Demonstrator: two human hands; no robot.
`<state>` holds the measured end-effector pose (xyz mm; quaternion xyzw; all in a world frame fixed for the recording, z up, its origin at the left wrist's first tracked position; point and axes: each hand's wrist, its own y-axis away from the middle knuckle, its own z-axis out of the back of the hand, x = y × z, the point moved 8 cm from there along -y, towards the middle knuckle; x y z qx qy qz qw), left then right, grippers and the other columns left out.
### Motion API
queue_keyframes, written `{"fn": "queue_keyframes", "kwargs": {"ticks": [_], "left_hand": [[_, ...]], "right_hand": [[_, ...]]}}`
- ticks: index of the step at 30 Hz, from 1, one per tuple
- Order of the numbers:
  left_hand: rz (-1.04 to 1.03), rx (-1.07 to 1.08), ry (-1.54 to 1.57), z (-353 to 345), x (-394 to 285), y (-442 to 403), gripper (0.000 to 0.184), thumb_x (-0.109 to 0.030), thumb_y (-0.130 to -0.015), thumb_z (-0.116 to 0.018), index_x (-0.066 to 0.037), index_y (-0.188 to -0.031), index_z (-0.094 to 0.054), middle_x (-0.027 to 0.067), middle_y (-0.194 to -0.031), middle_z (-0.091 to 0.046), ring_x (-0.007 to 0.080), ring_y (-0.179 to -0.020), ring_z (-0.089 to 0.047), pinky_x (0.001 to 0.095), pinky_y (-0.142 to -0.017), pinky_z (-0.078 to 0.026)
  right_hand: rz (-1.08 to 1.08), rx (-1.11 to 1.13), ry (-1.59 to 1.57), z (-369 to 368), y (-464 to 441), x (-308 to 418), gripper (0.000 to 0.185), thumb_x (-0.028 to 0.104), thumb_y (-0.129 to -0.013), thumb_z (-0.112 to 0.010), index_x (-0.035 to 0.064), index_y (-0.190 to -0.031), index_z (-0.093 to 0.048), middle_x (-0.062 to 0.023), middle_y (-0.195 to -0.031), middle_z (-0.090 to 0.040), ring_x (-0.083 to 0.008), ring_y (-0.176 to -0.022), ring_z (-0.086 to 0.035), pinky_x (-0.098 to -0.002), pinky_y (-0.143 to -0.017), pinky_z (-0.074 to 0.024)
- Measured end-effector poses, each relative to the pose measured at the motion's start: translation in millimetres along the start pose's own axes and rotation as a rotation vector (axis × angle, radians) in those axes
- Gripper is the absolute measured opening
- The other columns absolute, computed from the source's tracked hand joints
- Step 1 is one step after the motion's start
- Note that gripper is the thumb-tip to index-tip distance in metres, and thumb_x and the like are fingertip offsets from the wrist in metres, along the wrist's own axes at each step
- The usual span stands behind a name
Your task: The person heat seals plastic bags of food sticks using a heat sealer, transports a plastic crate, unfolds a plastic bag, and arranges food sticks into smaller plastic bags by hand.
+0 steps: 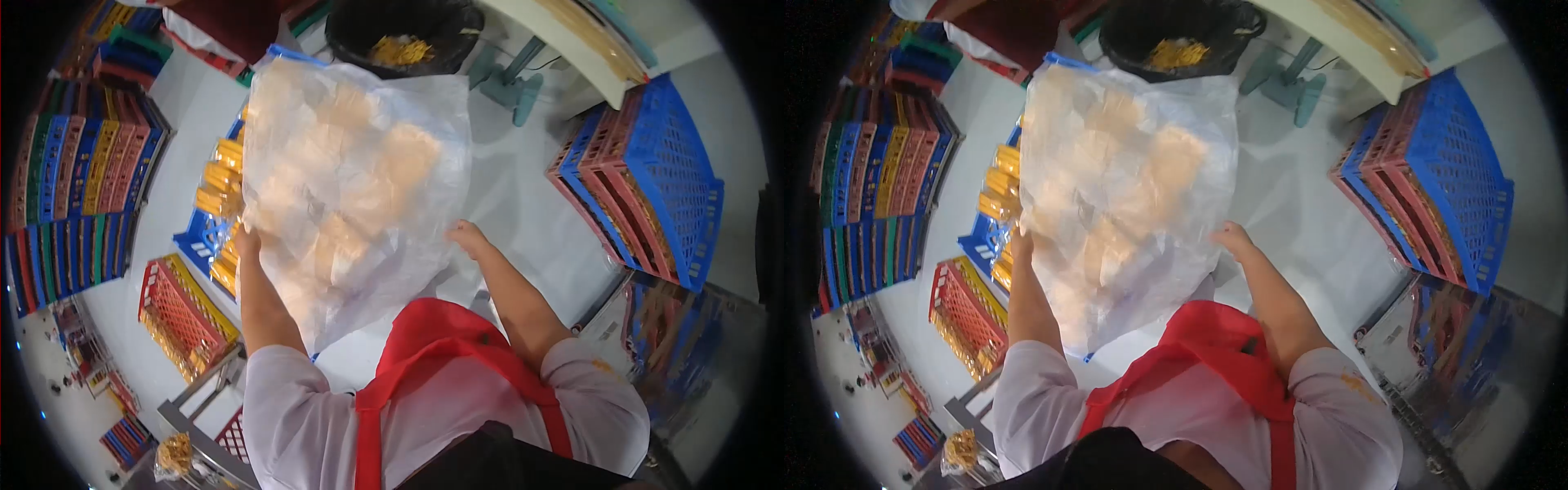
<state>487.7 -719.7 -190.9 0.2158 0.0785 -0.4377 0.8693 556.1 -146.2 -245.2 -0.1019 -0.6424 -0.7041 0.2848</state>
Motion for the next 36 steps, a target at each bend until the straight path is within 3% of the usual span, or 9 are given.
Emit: {"fn": "queue_keyframes", "kwargs": {"ticks": [5,9,15,17,22,24,28,31,36], "left_hand": [[0.09,-0.149,-0.236,-12.8,10.7,-26.8,0.071,-0.046,-0.075,-0.048,0.0,-0.125,-0.03,0.0239,-0.122,-0.038,0.0355,-0.112,-0.039,0.0401,-0.094,-0.03],[0.091,-0.02,-0.108,-57.8,40.8,-53.8,0.078,-0.056,-0.073,-0.045,-0.003,-0.127,-0.028,0.0231,-0.125,-0.034,0.035,-0.115,-0.035,0.0407,-0.094,-0.029],[0.256,-0.274,-0.046,-12.1,9.3,-24.9,0.078,-0.063,-0.068,-0.046,-0.011,-0.126,-0.034,0.0211,-0.12,-0.04,0.0361,-0.113,-0.036,0.0402,-0.093,-0.031],[0.146,-0.048,-0.127,-25.1,-11.4,-26.1,0.067,-0.06,-0.07,-0.046,-0.015,-0.12,-0.044,0.0197,-0.119,-0.042,0.0362,-0.111,-0.039,0.0418,-0.092,-0.032],[0.213,-0.085,-0.217,-35.5,-22.8,-4.5,0.051,-0.048,-0.074,-0.048,-0.014,-0.111,-0.052,0.0179,-0.114,-0.048,0.0328,-0.102,-0.047,0.0411,-0.085,-0.038],[0.178,0.143,0.055,-80.4,4.1,-9.0,0.041,-0.036,-0.076,-0.051,-0.009,-0.107,-0.053,0.0176,-0.102,-0.055,0.0317,-0.096,-0.051,0.0359,-0.079,-0.042],[0.092,0.164,0.262,-89.7,-11.7,14.5,0.029,-0.023,-0.077,-0.051,-0.003,-0.098,-0.054,0.0136,-0.086,-0.058,0.0274,-0.083,-0.055,0.0317,-0.071,-0.043],[0.16,-0.173,0.723,-23.4,-64.3,69.0,0.016,-0.018,-0.081,-0.048,-0.003,-0.087,-0.048,0.0038,-0.074,-0.051,0.0123,-0.068,-0.046,0.0263,-0.062,-0.039],[-0.343,-0.653,1.195,154.8,-202.0,195.7,0.012,-0.013,-0.087,-0.04,-0.003,-0.09,-0.046,0.0017,-0.08,-0.048,0.007,-0.071,-0.044,0.0205,-0.065,-0.037]], "right_hand": [[0.118,0.135,-0.389,-21.6,-17.8,1.5,0.024,0.02,-0.078,-0.055,0.0011,-0.093,-0.055,-0.0072,-0.085,-0.058,-0.015,-0.081,-0.054,-0.0281,-0.071,-0.0417],[0.105,-0.002,-0.412,22.3,-12.7,5.6,0.021,0.02,-0.082,-0.049,0.0006,-0.089,-0.054,-0.0069,-0.079,-0.057,-0.0145,-0.071,-0.053,-0.0268,-0.066,-0.0415],[0.339,-0.035,-0.531,75.0,23.8,91.1,0.019,0.018,-0.086,-0.041,0.0015,-0.081,-0.051,-0.0058,-0.074,-0.054,-0.0128,-0.065,-0.048,-0.0261,-0.062,-0.0387],[0.417,0.061,-0.665,75.9,31.7,110.0,0.016,0.018,-0.087,-0.042,0.0038,-0.087,-0.049,-0.0045,-0.078,-0.052,-0.0154,-0.075,-0.052,-0.0301,-0.072,-0.0413],[0.474,0.092,-0.803,80.6,66.0,142.3,0.014,0.017,-0.087,-0.042,0.0051,-0.084,-0.049,-0.0028,-0.079,-0.052,-0.0133,-0.076,-0.051,-0.0283,-0.071,-0.041],[0.513,0.169,-0.782,83.4,79.9,152.9,0.014,0.016,-0.087,-0.042,0.0052,-0.083,-0.05,-0.002,-0.079,-0.052,-0.0124,-0.077,-0.051,-0.0276,-0.071,-0.0408],[0.572,-0.048,-0.742,129.6,90.1,153.0,0.016,0.021,-0.086,-0.045,0.007,-0.079,-0.049,-0.0008,-0.069,-0.049,-0.0096,-0.061,-0.047,-0.0254,-0.057,-0.0386],[0.699,-0.192,-0.698,197.5,117.4,149.4,0.016,0.022,-0.085,-0.048,0.007,-0.08,-0.051,-0.0003,-0.07,-0.05,-0.009,-0.062,-0.048,-0.0245,-0.057,-0.0388],[0.725,-0.202,-0.761,289.7,162.7,119.9,0.019,0.023,-0.083,-0.051,0.0046,-0.087,-0.054,0.0008,-0.074,-0.053,-0.0087,-0.066,-0.049,-0.0244,-0.059,-0.0393]]}}
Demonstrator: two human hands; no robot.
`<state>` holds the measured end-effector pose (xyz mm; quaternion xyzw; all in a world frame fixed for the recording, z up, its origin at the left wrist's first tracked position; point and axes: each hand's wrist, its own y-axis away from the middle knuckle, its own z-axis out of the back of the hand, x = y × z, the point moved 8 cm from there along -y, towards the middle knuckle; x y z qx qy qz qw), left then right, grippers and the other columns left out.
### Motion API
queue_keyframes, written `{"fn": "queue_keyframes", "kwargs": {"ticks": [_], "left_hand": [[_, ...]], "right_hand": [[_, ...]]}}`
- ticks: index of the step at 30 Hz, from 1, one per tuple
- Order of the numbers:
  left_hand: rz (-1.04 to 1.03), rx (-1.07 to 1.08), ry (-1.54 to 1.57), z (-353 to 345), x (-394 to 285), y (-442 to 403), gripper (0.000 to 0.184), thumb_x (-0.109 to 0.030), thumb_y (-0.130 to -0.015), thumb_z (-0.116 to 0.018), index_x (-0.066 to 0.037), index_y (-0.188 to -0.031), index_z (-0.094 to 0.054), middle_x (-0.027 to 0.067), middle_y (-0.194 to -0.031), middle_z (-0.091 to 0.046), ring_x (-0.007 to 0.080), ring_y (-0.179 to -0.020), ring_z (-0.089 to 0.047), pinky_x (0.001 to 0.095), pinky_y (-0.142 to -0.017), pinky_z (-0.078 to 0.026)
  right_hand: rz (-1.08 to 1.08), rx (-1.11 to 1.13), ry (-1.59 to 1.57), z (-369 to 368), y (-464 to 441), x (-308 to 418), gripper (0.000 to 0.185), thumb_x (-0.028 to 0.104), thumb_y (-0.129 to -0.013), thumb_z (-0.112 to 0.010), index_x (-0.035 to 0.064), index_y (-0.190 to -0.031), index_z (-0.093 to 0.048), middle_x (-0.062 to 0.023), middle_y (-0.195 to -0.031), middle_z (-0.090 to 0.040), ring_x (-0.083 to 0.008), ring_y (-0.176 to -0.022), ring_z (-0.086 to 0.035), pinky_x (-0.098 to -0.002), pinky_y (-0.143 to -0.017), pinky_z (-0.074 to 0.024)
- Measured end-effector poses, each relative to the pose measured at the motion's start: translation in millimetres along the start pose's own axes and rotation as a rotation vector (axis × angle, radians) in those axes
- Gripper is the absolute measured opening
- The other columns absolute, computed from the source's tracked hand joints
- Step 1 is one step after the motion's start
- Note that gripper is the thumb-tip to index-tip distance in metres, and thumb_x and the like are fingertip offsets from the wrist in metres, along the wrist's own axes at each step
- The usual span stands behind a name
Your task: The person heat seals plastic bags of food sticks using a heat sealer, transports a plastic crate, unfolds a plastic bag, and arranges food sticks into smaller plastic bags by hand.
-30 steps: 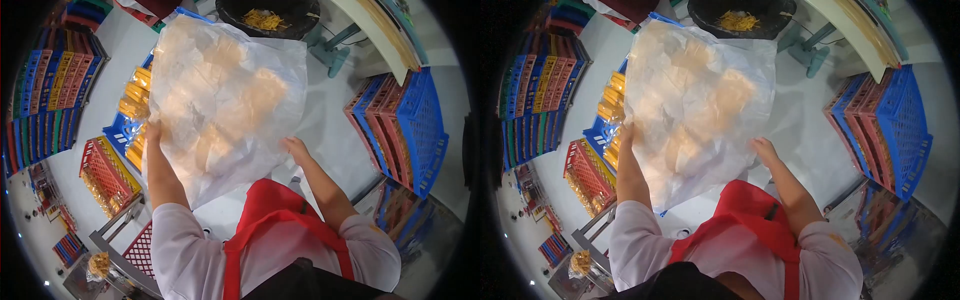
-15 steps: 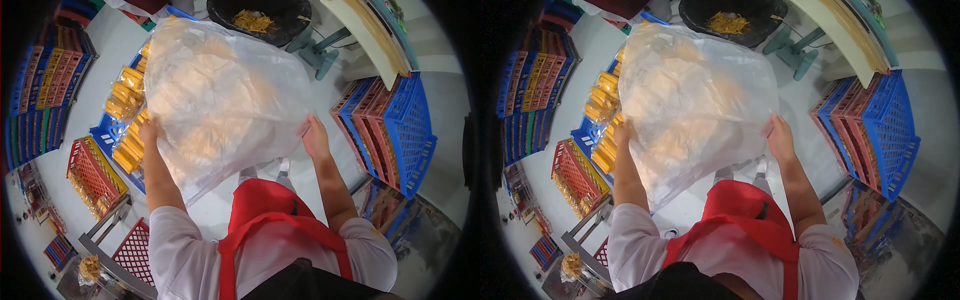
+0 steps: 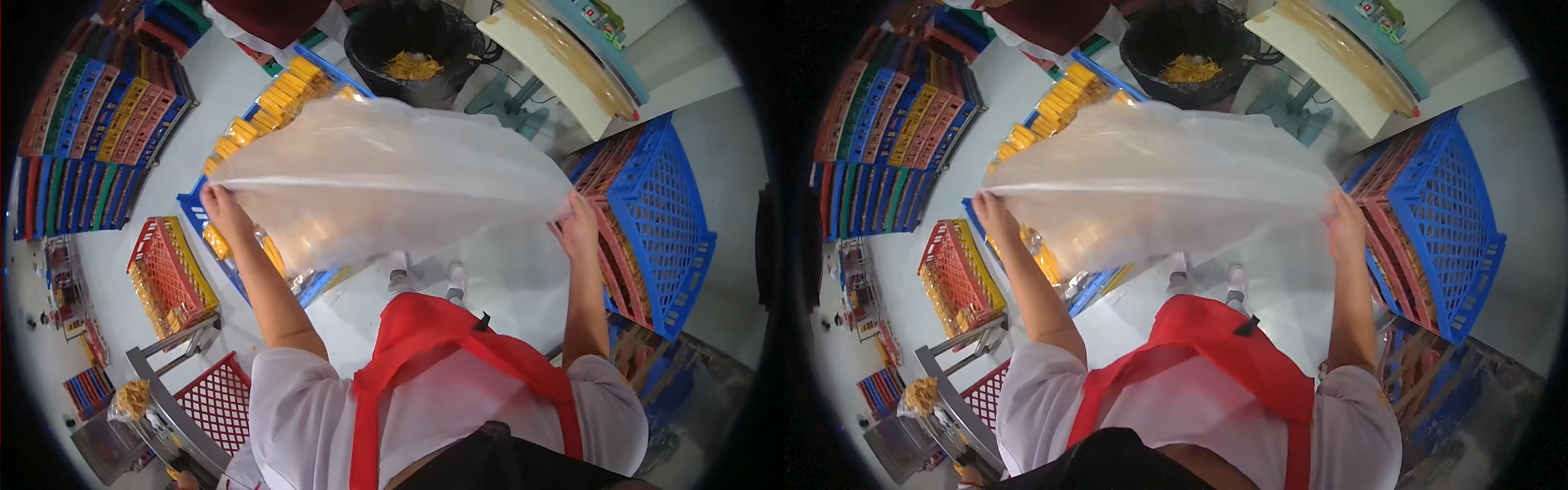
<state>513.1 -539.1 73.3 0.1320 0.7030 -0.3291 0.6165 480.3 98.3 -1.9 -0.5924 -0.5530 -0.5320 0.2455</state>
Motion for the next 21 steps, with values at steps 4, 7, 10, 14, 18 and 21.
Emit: {"fn": "queue_keyframes", "kwargs": {"ticks": [4,7,10,14,18,21], "left_hand": [[-0.436,0.076,0.1,-36.3,-175.4,15.6,0.013,-0.006,-0.086,-0.041,-0.001,-0.097,-0.044,0.0063,-0.091,-0.051,0.0094,-0.081,-0.048,0.0225,-0.071,-0.04],[-0.591,0.156,0.246,-97.4,-260.7,58.6,0.02,0.002,-0.083,-0.039,-0.004,-0.101,-0.044,0.0025,-0.087,-0.05,0.0078,-0.077,-0.047,0.0198,-0.066,-0.039],[-0.82,0.395,0.095,-193.1,-302.1,133.1,0.016,-0.004,-0.075,-0.052,-0.003,-0.091,-0.051,0.0089,-0.079,-0.053,0.0196,-0.073,-0.051,0.0285,-0.068,-0.041],[-1.078,0.776,0.329,-256.0,-366.0,232.1,0.026,-0.012,-0.068,-0.063,-0.006,-0.092,-0.053,0.0085,-0.084,-0.056,0.0294,-0.082,-0.051,0.0364,-0.075,-0.039],[-1.18,0.449,0.363,-197.5,-375.4,212.3,0.058,-0.013,-0.064,-0.068,-0.007,-0.114,-0.039,0.0114,-0.113,-0.043,0.0274,-0.107,-0.04,0.0369,-0.089,-0.031],[-0.76,0.292,0.142,-155.4,-292.3,135.5,0.085,-0.011,-0.069,-0.065,-0.004,-0.131,-0.007,0.0133,-0.135,-0.015,0.0245,-0.124,-0.019,0.0349,-0.101,-0.016]], "right_hand": [[-0.199,0.21,0.77,71.3,14.1,4.8,0.031,0.019,-0.078,-0.056,-0.0007,-0.101,-0.05,-0.0016,-0.093,-0.054,-0.012,-0.08,-0.05,-0.0275,-0.068,-0.0401],[-0.006,0.286,0.939,20.2,43.1,53.2,0.049,0.012,-0.072,-0.06,-0.0016,-0.115,-0.041,-0.0081,-0.113,-0.048,-0.0168,-0.099,-0.047,-0.0286,-0.081,-0.0381],[0.635,0.58,0.866,-102.0,113.5,131.5,0.071,0.007,-0.068,-0.063,0.0001,-0.127,-0.025,-0.015,-0.131,-0.03,-0.0201,-0.121,-0.03,-0.0271,-0.093,-0.0298],[0.584,0.526,0.834,-158.5,138.5,131.0,0.052,0.011,-0.072,-0.063,-0.0011,-0.117,-0.04,-0.013,-0.117,-0.046,-0.0213,-0.106,-0.046,-0.0284,-0.085,-0.038],[0.406,0.257,0.338,-115.6,130.0,171.5,0.035,0.011,-0.073,-0.062,-0.0017,-0.104,-0.051,-0.0095,-0.099,-0.057,-0.0208,-0.086,-0.057,-0.0307,-0.075,-0.0444],[0.28,0.347,0.012,-72.3,127.0,205.4,0.032,0.008,-0.076,-0.058,-0.004,-0.105,-0.05,-0.01,-0.099,-0.056,-0.0194,-0.086,-0.056,-0.0314,-0.075,-0.0454]]}}
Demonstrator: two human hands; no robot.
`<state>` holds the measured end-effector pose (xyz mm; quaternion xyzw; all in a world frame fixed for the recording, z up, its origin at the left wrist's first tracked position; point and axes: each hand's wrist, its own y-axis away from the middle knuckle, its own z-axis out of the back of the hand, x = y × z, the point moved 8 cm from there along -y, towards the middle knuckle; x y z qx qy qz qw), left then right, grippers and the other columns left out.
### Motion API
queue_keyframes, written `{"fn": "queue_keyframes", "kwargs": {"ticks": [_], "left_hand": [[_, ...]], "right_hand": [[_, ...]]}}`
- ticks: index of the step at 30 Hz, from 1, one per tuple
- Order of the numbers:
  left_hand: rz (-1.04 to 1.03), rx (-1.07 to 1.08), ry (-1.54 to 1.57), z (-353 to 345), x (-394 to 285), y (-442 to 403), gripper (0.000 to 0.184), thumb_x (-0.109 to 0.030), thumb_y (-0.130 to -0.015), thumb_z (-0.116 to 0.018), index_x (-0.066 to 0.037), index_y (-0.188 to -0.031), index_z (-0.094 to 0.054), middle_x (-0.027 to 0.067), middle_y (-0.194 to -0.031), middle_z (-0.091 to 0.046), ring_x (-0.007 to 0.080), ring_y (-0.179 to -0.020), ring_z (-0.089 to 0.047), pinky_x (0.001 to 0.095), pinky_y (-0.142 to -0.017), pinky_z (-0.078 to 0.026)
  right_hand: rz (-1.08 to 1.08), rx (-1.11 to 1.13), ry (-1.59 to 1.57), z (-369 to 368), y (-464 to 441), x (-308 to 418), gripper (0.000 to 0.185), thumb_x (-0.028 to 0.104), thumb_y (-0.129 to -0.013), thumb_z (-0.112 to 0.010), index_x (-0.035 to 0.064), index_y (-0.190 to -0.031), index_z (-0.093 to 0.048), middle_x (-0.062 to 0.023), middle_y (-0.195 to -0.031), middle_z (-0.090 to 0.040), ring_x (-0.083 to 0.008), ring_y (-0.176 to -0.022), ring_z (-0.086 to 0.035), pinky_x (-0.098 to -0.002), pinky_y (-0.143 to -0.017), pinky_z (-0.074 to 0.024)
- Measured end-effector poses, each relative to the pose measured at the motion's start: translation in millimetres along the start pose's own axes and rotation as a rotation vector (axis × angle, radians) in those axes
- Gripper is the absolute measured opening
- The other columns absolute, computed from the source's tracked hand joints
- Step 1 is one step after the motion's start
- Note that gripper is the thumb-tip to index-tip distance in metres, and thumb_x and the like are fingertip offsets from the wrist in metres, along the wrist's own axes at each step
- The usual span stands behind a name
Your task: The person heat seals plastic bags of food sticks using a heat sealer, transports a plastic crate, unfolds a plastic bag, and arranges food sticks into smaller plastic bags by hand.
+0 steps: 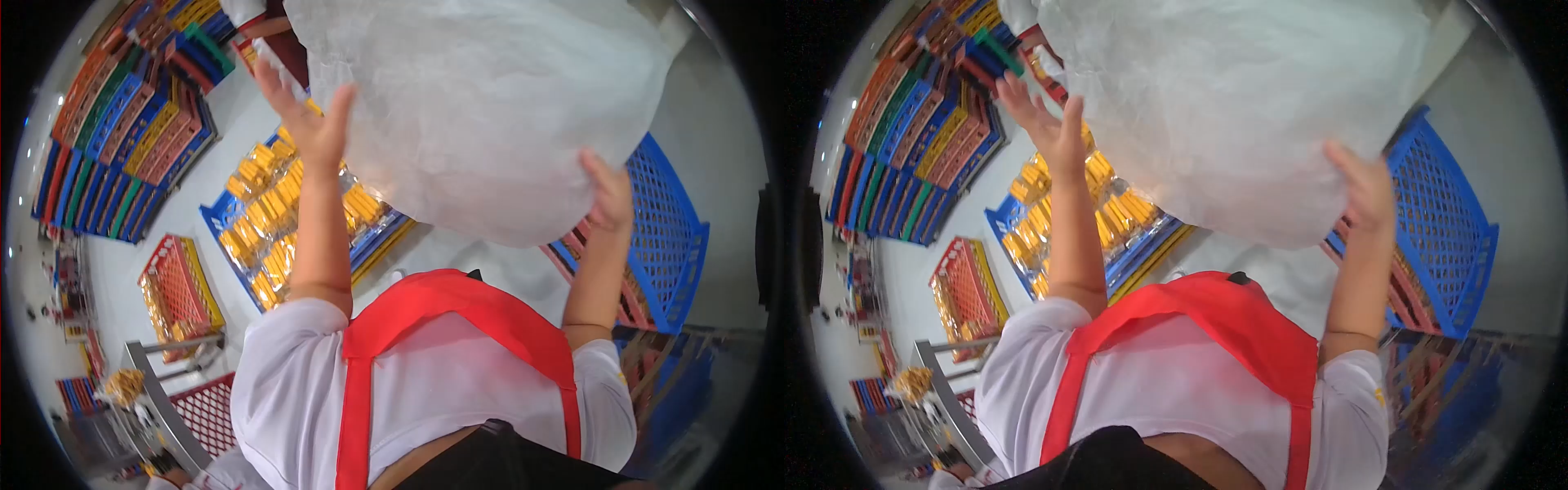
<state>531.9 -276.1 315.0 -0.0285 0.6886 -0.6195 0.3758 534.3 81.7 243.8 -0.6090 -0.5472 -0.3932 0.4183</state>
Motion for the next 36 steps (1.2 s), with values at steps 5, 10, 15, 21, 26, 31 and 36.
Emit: {"fn": "queue_keyframes", "kwargs": {"ticks": [5,10,15,21,26,31,36], "left_hand": [[1.221,0.346,0.644,-99.5,187.6,178.2,0.081,-0.029,-0.078,-0.055,-0.008,-0.134,0.0,0.0116,-0.138,-0.01,0.0226,-0.126,-0.012,0.0368,-0.101,-0.013],[1.093,0.755,1.122,-161.0,139.9,185.0,0.07,-0.036,-0.076,-0.055,-0.007,-0.13,-0.021,0.0102,-0.131,-0.03,0.0225,-0.119,-0.029,0.0387,-0.097,-0.023],[1.153,1.293,1.183,-206.3,88.8,236.0,0.037,-0.02,-0.078,-0.056,0.002,-0.106,-0.048,0.008,-0.104,-0.054,0.018,-0.096,-0.051,0.0323,-0.085,-0.038],[1.412,0.978,1.41,-181.4,57.5,285.5,0.036,-0.017,-0.081,-0.051,0.002,-0.112,-0.044,0.0094,-0.11,-0.052,0.0182,-0.103,-0.049,0.0329,-0.089,-0.037],[1.677,0.575,1.392,-152.9,57.2,311.0,0.038,-0.017,-0.085,-0.046,0.002,-0.117,-0.038,0.011,-0.113,-0.049,0.0203,-0.103,-0.048,0.0345,-0.09,-0.037],[1.611,0.44,0.996,-143.8,74.7,346.6,0.038,-0.006,-0.082,-0.045,0.003,-0.117,-0.035,0.0126,-0.112,-0.048,0.0224,-0.103,-0.047,0.0348,-0.089,-0.038],[1.543,0.19,0.814,-120.2,57.6,360.6,0.045,0.002,-0.079,-0.045,0.0,-0.121,-0.03,0.0133,-0.115,-0.045,0.0234,-0.105,-0.045,0.0353,-0.089,-0.037]], "right_hand": [[-0.034,0.032,-0.139,45.6,9.2,39.9,0.029,0.01,-0.08,-0.052,-0.0049,-0.105,-0.049,-0.0121,-0.1,-0.056,-0.0208,-0.088,-0.056,-0.0327,-0.078,-0.0458],[-0.163,-0.011,-0.322,80.1,25.4,52.0,0.031,0.018,-0.083,-0.048,-0.0029,-0.107,-0.049,-0.0126,-0.102,-0.056,-0.0226,-0.089,-0.056,-0.0344,-0.079,-0.0455],[-0.299,-0.326,-0.246,142.0,61.5,42.0,0.033,0.022,-0.084,-0.048,-0.0007,-0.108,-0.049,-0.0112,-0.106,-0.055,-0.0232,-0.094,-0.054,-0.0347,-0.081,-0.0445],[-0.315,-0.545,-0.072,244.4,96.3,32.5,0.041,0.027,-0.085,-0.047,0.0,-0.115,-0.044,-0.011,-0.115,-0.048,-0.0237,-0.105,-0.047,-0.0354,-0.088,-0.0392],[-0.408,-0.396,0.091,244.0,141.8,-49.7,0.049,0.02,-0.083,-0.049,-0.0007,-0.124,-0.031,-0.0127,-0.124,-0.039,-0.0228,-0.111,-0.041,-0.0354,-0.093,-0.0328],[-0.269,-0.427,0.363,223.8,129.5,-48.4,0.05,0.004,-0.079,-0.05,0.0002,-0.125,-0.031,-0.0144,-0.122,-0.04,-0.0243,-0.108,-0.043,-0.0353,-0.09,-0.0352],[-0.15,-0.326,0.327,238.1,111.8,-14.4,0.05,-0.003,-0.075,-0.053,0.0014,-0.122,-0.037,-0.0148,-0.113,-0.048,-0.0229,-0.101,-0.048,-0.0333,-0.087,-0.0377]]}}
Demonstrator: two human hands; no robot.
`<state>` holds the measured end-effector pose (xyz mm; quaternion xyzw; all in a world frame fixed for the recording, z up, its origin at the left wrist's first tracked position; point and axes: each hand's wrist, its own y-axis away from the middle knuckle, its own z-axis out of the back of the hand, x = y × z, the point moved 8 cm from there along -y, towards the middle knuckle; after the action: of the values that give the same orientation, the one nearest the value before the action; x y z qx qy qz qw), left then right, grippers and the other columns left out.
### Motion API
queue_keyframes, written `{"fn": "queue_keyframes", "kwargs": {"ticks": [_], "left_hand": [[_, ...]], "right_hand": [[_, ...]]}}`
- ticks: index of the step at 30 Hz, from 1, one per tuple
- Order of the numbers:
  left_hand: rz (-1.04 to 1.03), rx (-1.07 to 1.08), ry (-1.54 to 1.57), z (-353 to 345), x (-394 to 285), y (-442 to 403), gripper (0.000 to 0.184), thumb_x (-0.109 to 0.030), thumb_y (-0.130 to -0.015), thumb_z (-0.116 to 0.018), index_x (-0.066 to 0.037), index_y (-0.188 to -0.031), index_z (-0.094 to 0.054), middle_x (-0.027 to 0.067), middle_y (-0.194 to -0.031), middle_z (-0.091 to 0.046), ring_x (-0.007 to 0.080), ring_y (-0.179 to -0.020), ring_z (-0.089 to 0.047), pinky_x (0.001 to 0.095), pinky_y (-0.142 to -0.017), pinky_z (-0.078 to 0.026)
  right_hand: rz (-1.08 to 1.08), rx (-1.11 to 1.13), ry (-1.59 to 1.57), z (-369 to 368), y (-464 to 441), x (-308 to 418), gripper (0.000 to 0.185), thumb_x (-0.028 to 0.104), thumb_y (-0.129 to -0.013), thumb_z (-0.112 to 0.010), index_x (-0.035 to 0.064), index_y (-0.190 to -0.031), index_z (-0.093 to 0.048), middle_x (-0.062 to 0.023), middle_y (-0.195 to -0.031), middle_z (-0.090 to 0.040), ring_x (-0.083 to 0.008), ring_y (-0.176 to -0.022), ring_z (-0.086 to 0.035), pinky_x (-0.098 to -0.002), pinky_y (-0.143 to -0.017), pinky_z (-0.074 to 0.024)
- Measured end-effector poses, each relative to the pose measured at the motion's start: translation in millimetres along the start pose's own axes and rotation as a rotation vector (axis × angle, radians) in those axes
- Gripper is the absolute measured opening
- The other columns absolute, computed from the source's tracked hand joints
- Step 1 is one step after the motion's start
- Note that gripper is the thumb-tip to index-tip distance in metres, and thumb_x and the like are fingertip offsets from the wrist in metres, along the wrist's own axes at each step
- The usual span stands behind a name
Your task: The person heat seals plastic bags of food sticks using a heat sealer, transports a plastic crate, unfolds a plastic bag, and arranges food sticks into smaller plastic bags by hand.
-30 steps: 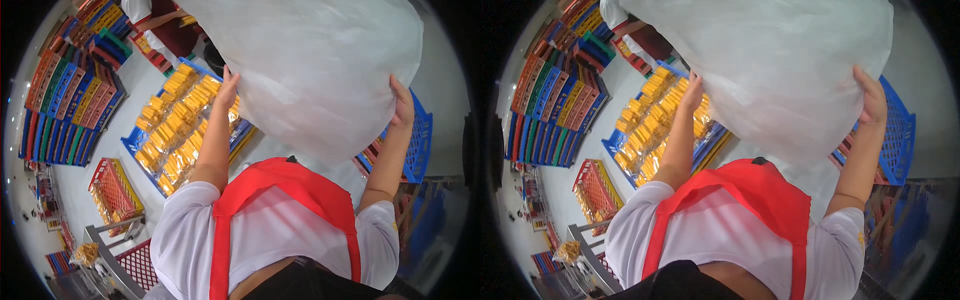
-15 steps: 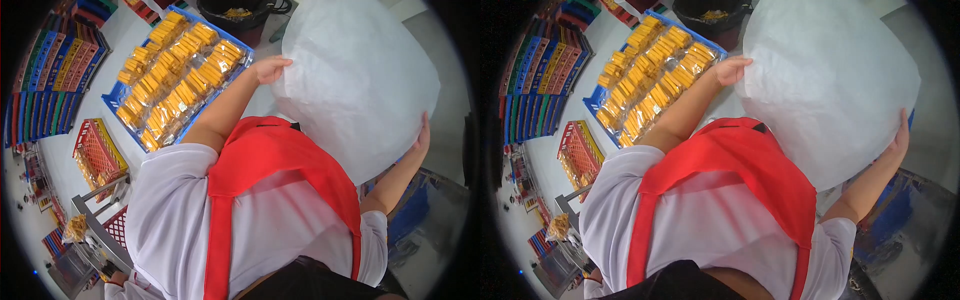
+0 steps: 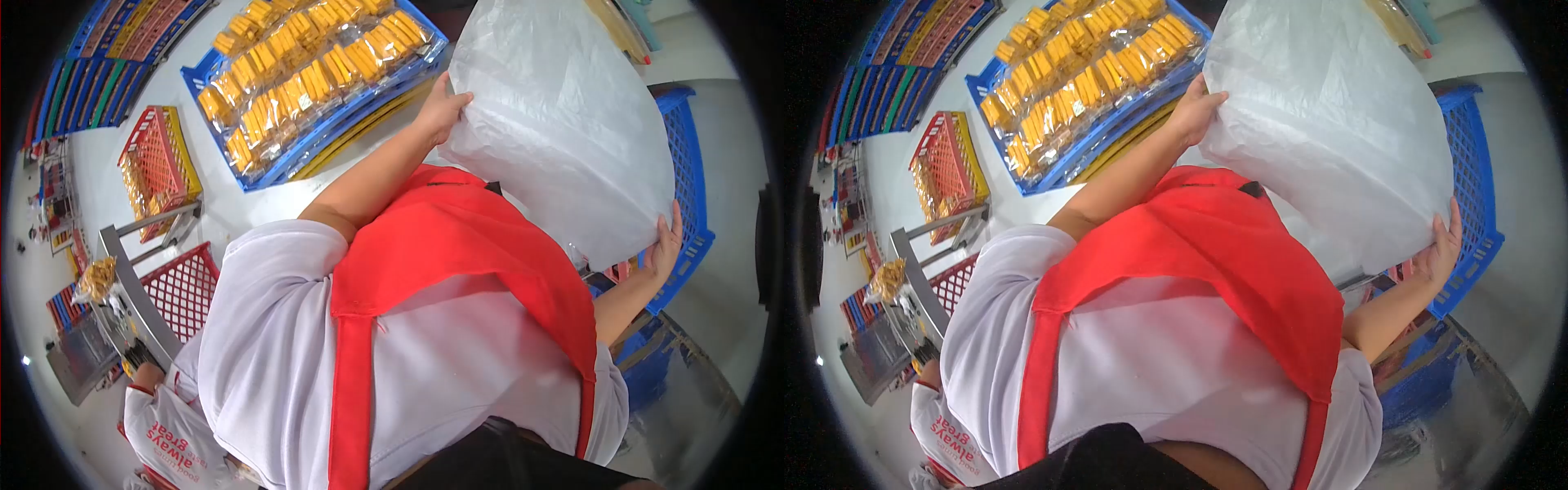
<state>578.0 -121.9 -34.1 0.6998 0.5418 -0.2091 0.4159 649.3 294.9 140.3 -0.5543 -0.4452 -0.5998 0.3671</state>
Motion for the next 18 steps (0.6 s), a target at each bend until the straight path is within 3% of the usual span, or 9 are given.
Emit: {"fn": "queue_keyframes", "kwargs": {"ticks": [3,5,7,9,11,14,16,17,18], "left_hand": [[-0.062,-0.082,-0.024,11.9,-3.7,18.9,0.049,0.001,-0.079,-0.044,-0.003,-0.124,-0.027,0.0129,-0.119,-0.042,0.0227,-0.105,-0.044,0.0347,-0.091,-0.034],[-0.235,0.037,-0.01,4.7,-25.8,33.6,0.05,0.001,-0.079,-0.044,-0.004,-0.125,-0.026,0.0122,-0.122,-0.039,0.0221,-0.106,-0.044,0.0336,-0.093,-0.032],[-0.23,0.036,-0.054,11.5,-32.2,46.9,0.05,0.001,-0.08,-0.043,-0.005,-0.126,-0.025,0.0118,-0.123,-0.038,0.0218,-0.108,-0.043,0.0332,-0.094,-0.031],[-0.268,0.049,-0.059,6.9,-47.1,52.8,0.05,0.0,-0.08,-0.043,-0.005,-0.127,-0.025,0.0117,-0.125,-0.037,0.0217,-0.11,-0.04,0.0333,-0.094,-0.031],[-0.27,0.0,0.011,10.8,-53.8,51.9,0.056,0.003,-0.076,-0.044,-0.004,-0.128,-0.024,0.0097,-0.121,-0.041,0.0203,-0.108,-0.042,0.0305,-0.093,-0.032],[-0.262,-0.039,-0.003,4.2,-72.3,55.5,0.059,-0.003,-0.078,-0.048,-0.004,-0.13,-0.02,0.0103,-0.118,-0.04,0.0174,-0.095,-0.047,0.0271,-0.084,-0.037],[-0.199,-0.124,-0.351,-0.6,-96.6,59.1,0.067,-0.014,-0.078,-0.055,-0.005,-0.132,-0.016,0.0125,-0.117,-0.041,0.0108,-0.073,-0.046,0.0253,-0.066,-0.041],[-0.315,-0.143,-0.615,-7.4,-115.1,59.7,0.074,-0.018,-0.074,-0.061,-0.005,-0.132,-0.016,0.0158,-0.118,-0.041,0.0172,-0.083,-0.05,0.029,-0.072,-0.042],[-0.614,-0.044,-1.081,-40.0,-139.9,68.2,0.077,-0.019,-0.072,-0.063,-0.004,-0.132,-0.016,0.0165,-0.119,-0.041,0.022,-0.091,-0.05,0.0311,-0.075,-0.041]], "right_hand": [[-0.038,0.295,0.064,-4.3,4.3,6.5,0.048,-0.002,-0.075,-0.052,0.0009,-0.121,-0.039,-0.0138,-0.11,-0.051,-0.0193,-0.098,-0.05,-0.0286,-0.085,-0.0379],[-0.068,0.33,0.181,-8.6,5.7,10.1,0.044,-0.001,-0.075,-0.053,0.0001,-0.118,-0.042,-0.0126,-0.108,-0.052,-0.0171,-0.097,-0.05,-0.0267,-0.084,-0.0377],[-0.083,0.348,0.294,-5.3,-0.2,2.5,0.041,0.0,-0.076,-0.054,-0.0007,-0.115,-0.045,-0.0114,-0.105,-0.053,-0.0149,-0.096,-0.05,-0.0249,-0.083,-0.0376],[-0.036,0.287,0.737,19.9,-24.8,-8.3,0.031,0.003,-0.076,-0.056,-0.0018,-0.106,-0.052,-0.0091,-0.103,-0.054,-0.0131,-0.095,-0.05,-0.0233,-0.081,-0.0372],[0.017,0.206,0.691,11.9,-20.8,11.6,0.02,0.006,-0.077,-0.056,-0.0027,-0.095,-0.056,-0.0082,-0.102,-0.054,-0.0121,-0.094,-0.049,-0.023,-0.081,-0.0371],[0.484,0.109,0.716,-5.0,-6.5,64.6,0.015,0.004,-0.079,-0.052,-0.0026,-0.092,-0.055,-0.0097,-0.103,-0.054,-0.0138,-0.095,-0.049,-0.0247,-0.082,-0.0367],[0.585,0.018,0.465,-16.2,4.1,91.9,0.015,0.002,-0.08,-0.049,-0.0018,-0.094,-0.054,-0.0113,-0.104,-0.054,-0.0172,-0.099,-0.048,-0.0273,-0.087,-0.0349],[0.561,0.015,0.22,-18.5,5.4,98.2,0.015,0.0,-0.08,-0.048,-0.0016,-0.094,-0.054,-0.012,-0.104,-0.054,-0.019,-0.101,-0.048,-0.029,-0.089,-0.0338],[0.613,0.028,0.201,-28.4,11.4,111.9,0.013,0.001,-0.079,-0.049,-0.0012,-0.091,-0.055,-0.0122,-0.104,-0.055,-0.0186,-0.1,-0.049,-0.0283,-0.088,-0.0345]]}}
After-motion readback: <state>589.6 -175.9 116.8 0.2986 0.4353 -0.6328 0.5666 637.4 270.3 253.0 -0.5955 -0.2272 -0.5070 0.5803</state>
